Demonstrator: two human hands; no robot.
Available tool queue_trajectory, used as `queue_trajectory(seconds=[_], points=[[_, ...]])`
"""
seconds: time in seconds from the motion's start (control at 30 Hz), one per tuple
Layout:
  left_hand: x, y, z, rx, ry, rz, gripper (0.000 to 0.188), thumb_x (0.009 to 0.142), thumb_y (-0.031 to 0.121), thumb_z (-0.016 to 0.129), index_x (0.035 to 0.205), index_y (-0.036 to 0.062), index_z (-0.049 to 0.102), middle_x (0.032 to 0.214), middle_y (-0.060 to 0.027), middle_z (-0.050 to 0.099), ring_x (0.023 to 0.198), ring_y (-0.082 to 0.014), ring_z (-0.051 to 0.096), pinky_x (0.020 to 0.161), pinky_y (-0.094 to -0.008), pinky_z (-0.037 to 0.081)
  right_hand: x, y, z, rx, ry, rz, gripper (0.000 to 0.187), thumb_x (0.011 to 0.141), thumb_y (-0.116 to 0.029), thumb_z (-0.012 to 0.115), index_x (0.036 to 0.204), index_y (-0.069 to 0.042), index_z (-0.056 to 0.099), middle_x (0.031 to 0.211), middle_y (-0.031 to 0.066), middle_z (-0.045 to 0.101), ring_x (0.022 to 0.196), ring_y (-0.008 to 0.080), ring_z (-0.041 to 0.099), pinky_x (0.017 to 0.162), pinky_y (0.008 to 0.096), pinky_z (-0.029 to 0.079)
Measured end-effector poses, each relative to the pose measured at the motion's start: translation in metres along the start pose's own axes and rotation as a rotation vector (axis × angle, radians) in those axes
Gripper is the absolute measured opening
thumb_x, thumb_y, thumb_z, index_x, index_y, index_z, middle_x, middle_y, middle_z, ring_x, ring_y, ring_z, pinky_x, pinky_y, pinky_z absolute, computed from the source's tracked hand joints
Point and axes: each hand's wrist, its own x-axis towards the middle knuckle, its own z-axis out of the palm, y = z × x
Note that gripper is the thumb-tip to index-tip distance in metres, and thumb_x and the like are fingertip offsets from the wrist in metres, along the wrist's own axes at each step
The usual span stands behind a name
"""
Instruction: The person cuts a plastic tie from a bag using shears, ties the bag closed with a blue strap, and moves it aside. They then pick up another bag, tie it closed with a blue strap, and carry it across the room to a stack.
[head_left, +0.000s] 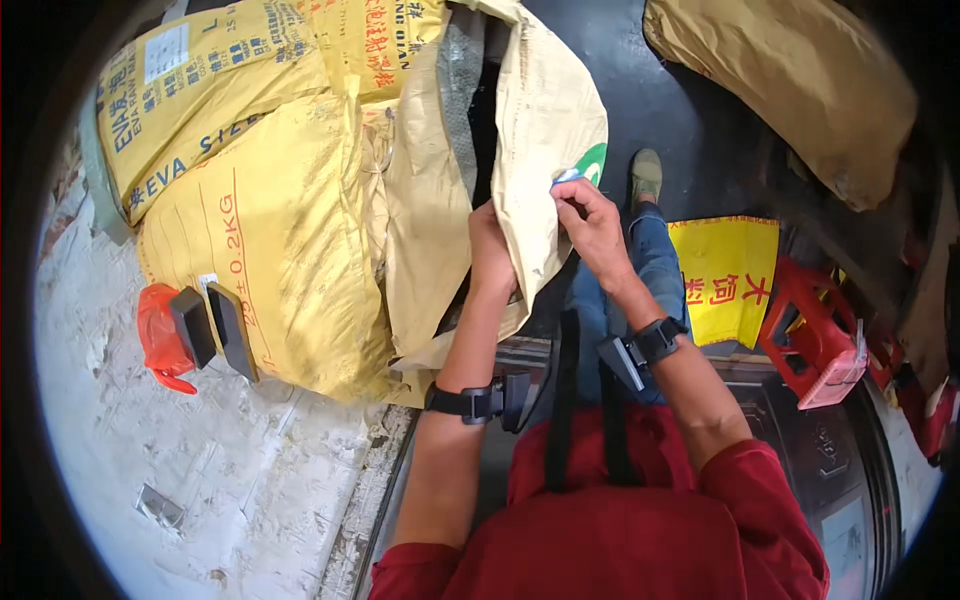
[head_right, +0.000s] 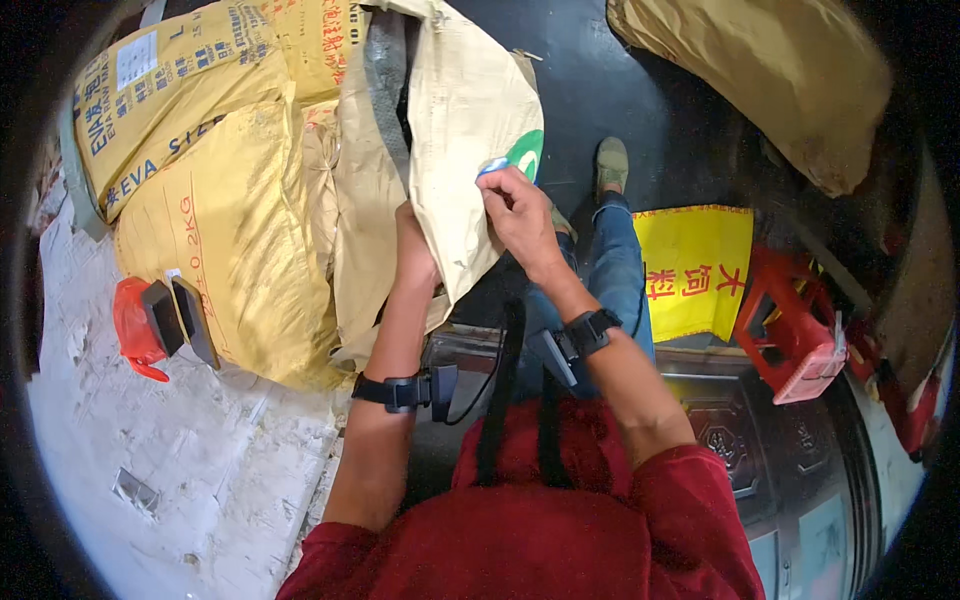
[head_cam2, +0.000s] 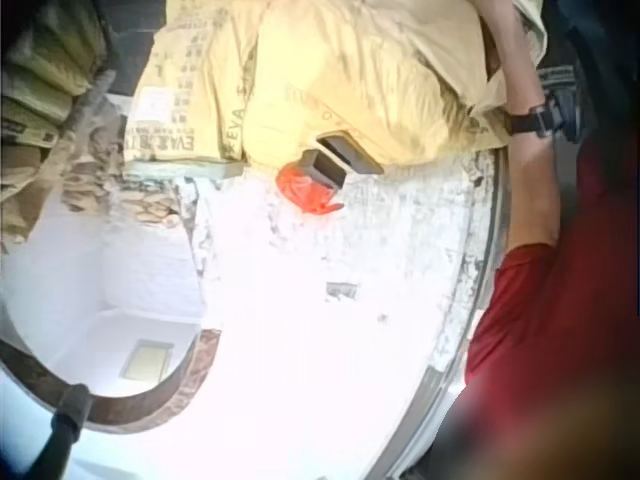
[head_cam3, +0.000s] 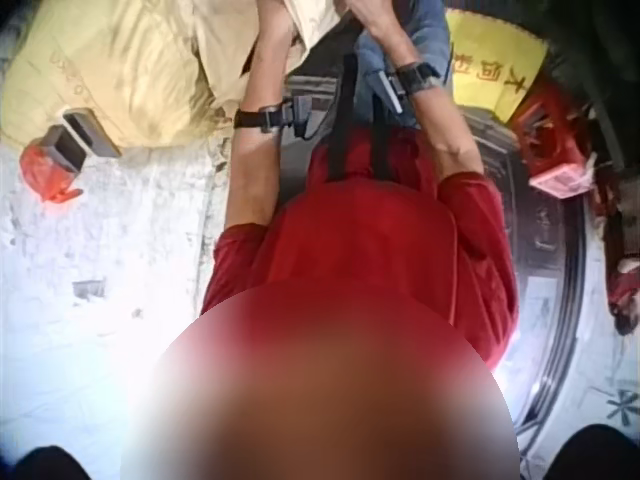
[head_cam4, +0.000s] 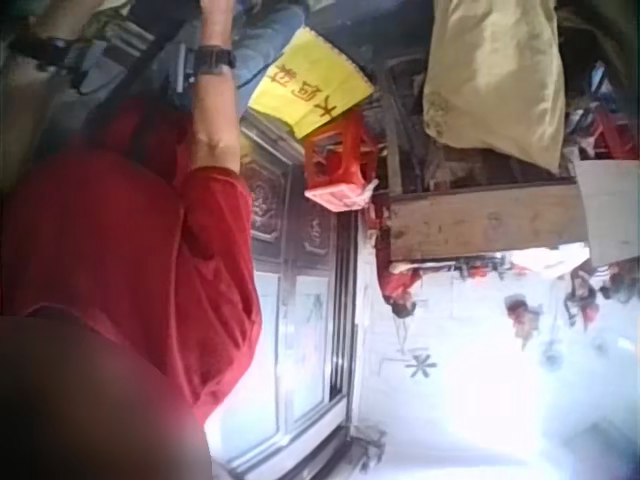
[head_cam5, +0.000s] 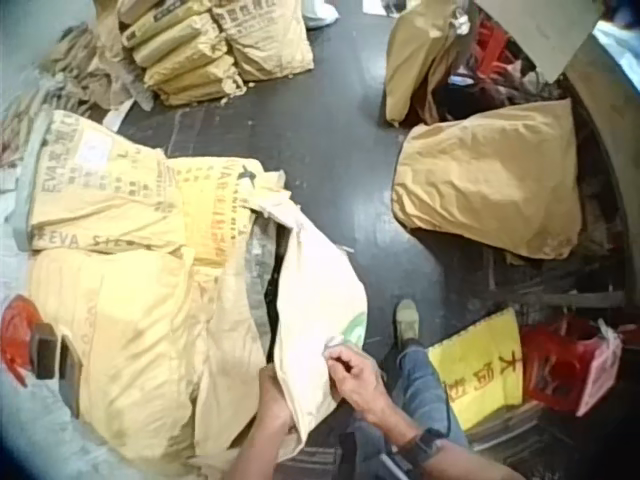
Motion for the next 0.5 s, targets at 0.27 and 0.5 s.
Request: queue_trajectory(seconds=[0.27, 0.5], points=[[-0.005, -0.005, 0.02, 0.26, 0.207, 0.145, 0.011, 0.075, 0.003, 0.059, 0.08, -0.0063, 0.063, 0.065, -0.0092, 0.063, 0.059, -0.0079, 0.055, 0.055, -0.0251, 0.045, -0.004, 0.005, 0.001, 0.06, 0.053, 0.107, 0.012, 0.081, 0.0, 0.052, 0.091, 0.001, 0.059, 0.076, -0.0005, 0.058, 0.068, 0.0044, 0.051, 0.062, 0.0185, 0.042], [-0.016, -0.002, 0.026, 0.316, 0.307, 0.243, 0.009, 0.074, 0.001, 0.06, 0.079, -0.0062, 0.062, 0.067, -0.0126, 0.064, 0.06, -0.0099, 0.057, 0.055, -0.0268, 0.046, -0.005, 0.001, -0.003, -0.057, 0.058, 0.05, 0.011, 0.079, 0.002, 0.055, 0.086, 0.002, 0.063, 0.079, 0.0012, 0.061, 0.073, 0.0064, 0.053, 0.07, 0.0196, 0.043]])
